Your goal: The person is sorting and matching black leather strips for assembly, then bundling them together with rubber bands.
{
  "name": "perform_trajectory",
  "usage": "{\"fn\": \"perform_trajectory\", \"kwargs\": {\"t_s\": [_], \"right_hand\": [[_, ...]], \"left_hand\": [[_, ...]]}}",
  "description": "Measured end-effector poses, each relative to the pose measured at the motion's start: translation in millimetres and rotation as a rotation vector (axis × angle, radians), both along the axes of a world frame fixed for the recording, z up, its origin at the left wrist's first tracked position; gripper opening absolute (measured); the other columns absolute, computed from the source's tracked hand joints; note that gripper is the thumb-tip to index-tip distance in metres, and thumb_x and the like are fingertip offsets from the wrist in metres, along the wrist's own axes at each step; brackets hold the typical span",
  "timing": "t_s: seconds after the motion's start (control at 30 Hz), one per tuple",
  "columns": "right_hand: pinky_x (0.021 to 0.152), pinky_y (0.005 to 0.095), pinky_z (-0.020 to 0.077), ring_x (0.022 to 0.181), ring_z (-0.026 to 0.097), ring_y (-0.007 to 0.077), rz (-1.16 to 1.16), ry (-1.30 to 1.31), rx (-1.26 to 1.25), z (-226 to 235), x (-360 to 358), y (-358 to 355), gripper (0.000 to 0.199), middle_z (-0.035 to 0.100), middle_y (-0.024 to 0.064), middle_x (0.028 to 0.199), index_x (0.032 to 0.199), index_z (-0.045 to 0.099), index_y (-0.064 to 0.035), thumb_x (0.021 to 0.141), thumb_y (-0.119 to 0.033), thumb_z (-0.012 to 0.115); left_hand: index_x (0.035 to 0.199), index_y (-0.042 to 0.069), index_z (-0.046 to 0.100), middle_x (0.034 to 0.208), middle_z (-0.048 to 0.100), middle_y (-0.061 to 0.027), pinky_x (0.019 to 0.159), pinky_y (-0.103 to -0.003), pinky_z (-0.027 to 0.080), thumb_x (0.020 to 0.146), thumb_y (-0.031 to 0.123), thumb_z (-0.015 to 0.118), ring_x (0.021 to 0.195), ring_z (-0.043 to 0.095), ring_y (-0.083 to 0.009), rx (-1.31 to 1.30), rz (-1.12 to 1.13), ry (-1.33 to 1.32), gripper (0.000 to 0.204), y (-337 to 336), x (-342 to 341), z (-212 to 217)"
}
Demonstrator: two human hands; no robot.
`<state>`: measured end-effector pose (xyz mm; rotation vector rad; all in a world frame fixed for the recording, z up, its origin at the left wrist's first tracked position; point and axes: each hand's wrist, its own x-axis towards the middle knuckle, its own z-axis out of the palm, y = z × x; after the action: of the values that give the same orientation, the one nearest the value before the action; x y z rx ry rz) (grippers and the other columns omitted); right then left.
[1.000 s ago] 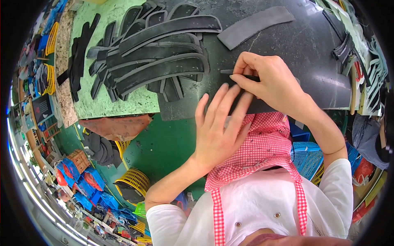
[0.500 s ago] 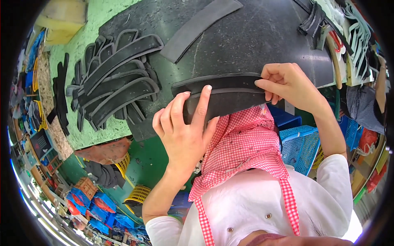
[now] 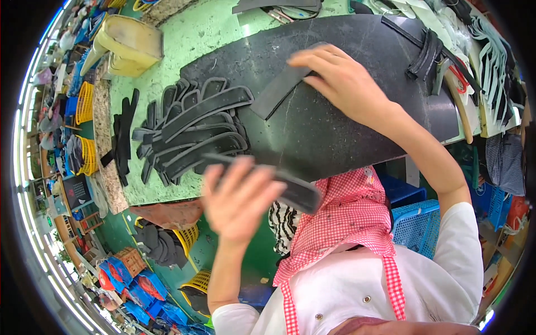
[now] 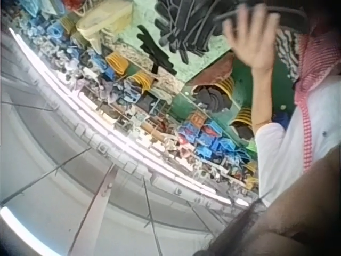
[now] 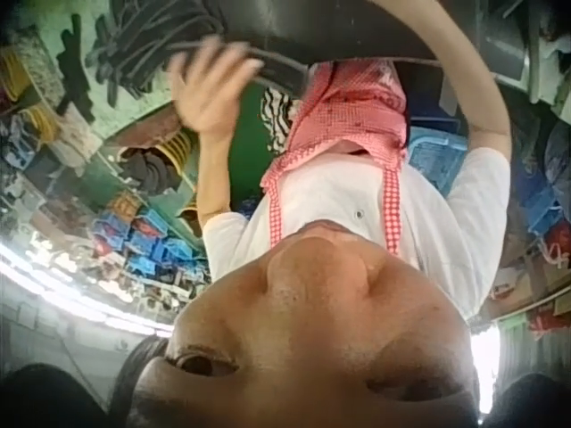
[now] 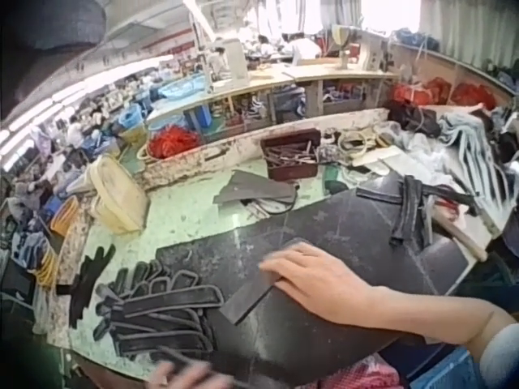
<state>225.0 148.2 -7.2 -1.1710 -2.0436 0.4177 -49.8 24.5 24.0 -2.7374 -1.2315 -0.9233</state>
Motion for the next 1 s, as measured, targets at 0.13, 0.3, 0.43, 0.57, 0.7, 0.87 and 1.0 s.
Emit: {"fn": "perform_trajectory", "kwargs": {"t_s": [0.13, 0.3, 0.43, 0.57, 0.7, 0.87, 1.0], "right_hand": [[0.103, 0.0440, 0.0416, 0.109, 0.062, 0.0282, 0.041, -0.166, 0.241, 0.1, -14.6, 18.7, 0.018, 0.068, 0.0083, 0.107, 0.103, 0.063, -0.0110, 0.087, -0.015, 0.070], [0.090, 0.0418, 0.0507, 0.097, 0.065, 0.0305, 0.347, 0.014, -0.080, 18.4, 0.3, -3.0, 0.018, 0.067, 0.0077, 0.097, 0.103, 0.066, -0.0104, 0.087, -0.013, 0.071], [0.078, 0.0351, 0.0558, 0.089, 0.069, 0.0256, 0.302, 0.166, -0.206, 41.7, 14.7, -30.0, 0.018, 0.070, 0.0088, 0.098, 0.099, 0.072, -0.0044, 0.081, 0.001, 0.075], [0.075, 0.0308, 0.0557, 0.089, 0.070, 0.0208, 0.264, 0.164, -0.303, 38.4, 33.7, -40.4, 0.015, 0.071, 0.0074, 0.099, 0.094, 0.074, -0.0043, 0.081, 0.002, 0.075], [0.071, 0.0303, 0.0560, 0.087, 0.071, 0.0207, 0.255, 0.228, -0.222, 29.7, 35.5, -49.2, 0.013, 0.072, 0.0063, 0.101, 0.091, 0.074, -0.0067, 0.080, 0.000, 0.076], [0.061, 0.0300, 0.0554, 0.075, 0.071, 0.0200, 0.321, 0.220, -0.037, 26.3, 26.5, -49.8, 0.011, 0.072, 0.0022, 0.103, 0.088, 0.075, -0.0127, 0.079, -0.006, 0.077], [0.059, 0.0291, 0.0547, 0.073, 0.070, 0.0182, 0.340, 0.215, -0.038, 26.2, 26.6, -53.1, 0.010, 0.072, 0.0009, 0.103, 0.086, 0.074, -0.0140, 0.080, -0.007, 0.077]], "left_hand": [[0.123, 0.013, 0.071, 0.139, 0.061, -0.0119, 0.119, -0.048, 0.028, 0.085, -0.003, 0.065, 0.141, 0.046, -0.0332, 0.054, 0.392, 0.103, 0.042, 30.7, -23.5, 19.3], [0.133, 0.003, 0.062, 0.140, 0.059, -0.0141, 0.111, -0.041, 0.036, 0.094, 0.011, 0.060, 0.129, 0.053, -0.0297, -0.215, 0.193, -0.202, 0.040, 52.5, 29.5, 14.6], [0.128, 0.005, 0.064, 0.098, 0.076, -0.0107, 0.070, -0.030, 0.053, 0.102, 0.018, 0.057, 0.076, 0.069, -0.0170, -1.019, 0.119, -0.564, 0.030, 54.9, 67.5, 17.8], [0.132, 0.005, 0.061, 0.097, 0.076, -0.0090, 0.062, -0.026, 0.051, 0.107, 0.029, 0.048, 0.072, 0.068, -0.0123, -1.200, -0.008, -0.685, 0.036, 55.5, 73.4, 6.4], [0.130, 0.001, 0.057, 0.105, 0.074, -0.0136, 0.070, -0.025, 0.055, 0.108, 0.032, 0.045, 0.084, 0.071, -0.0168, -1.616, -0.147, -0.820, 0.040, 62.1, 72.2, 2.3], [0.135, 0.000, 0.051, 0.112, 0.072, -0.0182, 0.074, -0.032, 0.059, 0.108, 0.029, 0.045, 0.097, 0.073, -0.0244, -1.713, -0.188, -0.786, 0.040, 55.4, 67.5, 8.0], [0.134, -0.003, 0.052, 0.114, 0.071, -0.0212, 0.072, -0.032, 0.060, 0.110, 0.032, 0.040, 0.099, 0.073, -0.0270, -1.724, -0.200, -0.797, 0.044, 54.6, 64.4, 10.5]]}}
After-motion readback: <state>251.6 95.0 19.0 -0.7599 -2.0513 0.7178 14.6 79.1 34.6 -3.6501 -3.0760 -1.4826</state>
